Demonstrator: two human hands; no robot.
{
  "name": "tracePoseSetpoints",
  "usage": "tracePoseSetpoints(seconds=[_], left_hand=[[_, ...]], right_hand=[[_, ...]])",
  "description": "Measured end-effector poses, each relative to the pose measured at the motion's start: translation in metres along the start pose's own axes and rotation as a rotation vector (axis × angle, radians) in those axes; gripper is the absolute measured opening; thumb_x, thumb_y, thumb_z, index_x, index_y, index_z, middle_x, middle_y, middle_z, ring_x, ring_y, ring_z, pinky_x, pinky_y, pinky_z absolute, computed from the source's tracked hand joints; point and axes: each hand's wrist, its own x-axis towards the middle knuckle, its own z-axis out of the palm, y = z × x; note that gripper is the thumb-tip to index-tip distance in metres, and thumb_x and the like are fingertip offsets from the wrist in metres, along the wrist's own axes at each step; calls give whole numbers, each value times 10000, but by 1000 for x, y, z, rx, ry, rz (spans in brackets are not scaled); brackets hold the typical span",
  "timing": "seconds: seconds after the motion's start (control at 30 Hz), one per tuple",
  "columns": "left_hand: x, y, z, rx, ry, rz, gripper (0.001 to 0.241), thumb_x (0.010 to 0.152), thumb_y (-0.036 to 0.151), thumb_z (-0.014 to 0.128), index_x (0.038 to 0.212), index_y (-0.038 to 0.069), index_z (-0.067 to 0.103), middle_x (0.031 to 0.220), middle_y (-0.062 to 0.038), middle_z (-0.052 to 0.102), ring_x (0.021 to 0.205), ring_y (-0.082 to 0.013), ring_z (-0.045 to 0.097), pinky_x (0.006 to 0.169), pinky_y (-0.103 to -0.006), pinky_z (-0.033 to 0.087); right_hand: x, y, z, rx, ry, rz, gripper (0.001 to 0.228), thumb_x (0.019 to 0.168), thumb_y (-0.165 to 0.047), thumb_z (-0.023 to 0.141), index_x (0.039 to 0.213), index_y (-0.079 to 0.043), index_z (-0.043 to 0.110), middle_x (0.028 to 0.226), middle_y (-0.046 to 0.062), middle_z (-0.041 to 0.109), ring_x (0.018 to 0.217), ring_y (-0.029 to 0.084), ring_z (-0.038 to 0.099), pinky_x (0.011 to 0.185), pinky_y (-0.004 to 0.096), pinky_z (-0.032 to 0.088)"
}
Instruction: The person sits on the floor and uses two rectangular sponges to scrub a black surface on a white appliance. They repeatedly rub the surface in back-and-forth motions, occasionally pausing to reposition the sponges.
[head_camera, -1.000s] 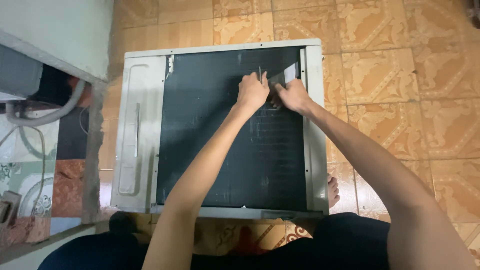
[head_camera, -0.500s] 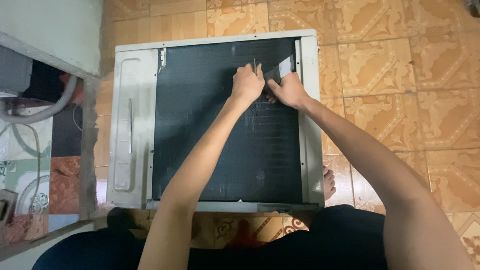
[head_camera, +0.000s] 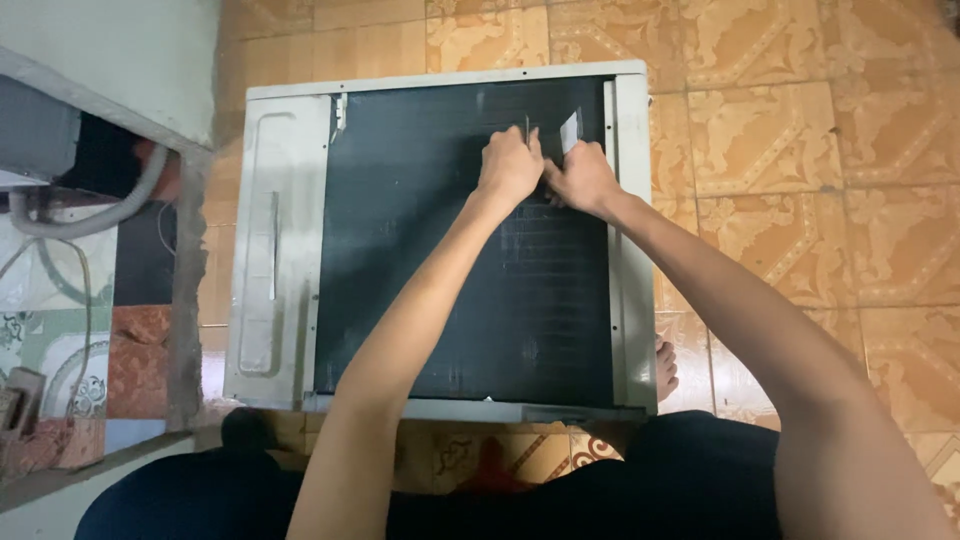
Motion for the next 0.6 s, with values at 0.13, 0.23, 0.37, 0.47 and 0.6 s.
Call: tracePoseSetpoints(seconds=[0.13,0.23,0.37,0.47,0.6], left_hand=[[-19,19,-9,35,-28,-6,483,1041,320,427,1031,-65,717,946,-292,743,921,-452,762,675,-504,653],[-12,15,-10,16,-19,15,487,1039,314,429,1017,-78,717,927,-298,740,905,-462,758,650,-496,647],[-6,5,-8,-11,-11,33,514,1046,299,397,985,-92,724,897,-300,739,828,-451,762,578,-447,642],[-11,8,-8,-14,-2,39,498,1034,300,414,1028,-90,723,966,-329,730,909,-502,740,635,-509,650],[-16,16,-9,14,7,26,493,1030,302,417,1041,-80,728,990,-312,741,946,-474,746,673,-521,645]], right_hand=[[4,7,14,-42,14,68,410,1006,-266,604,784,51,740,629,227,695,621,341,738,525,436,548],[3,6,10,-33,46,99,434,984,-316,624,812,61,755,672,234,708,744,392,755,608,507,534],[3,31,14,128,67,110,347,987,-271,599,869,26,733,657,182,713,689,347,752,644,517,552],[6,44,18,157,42,92,351,1018,-253,557,866,8,735,646,178,712,626,345,740,584,472,555],[-3,32,10,301,16,108,317,1040,-195,502,900,7,702,669,167,727,532,262,726,522,377,592]])
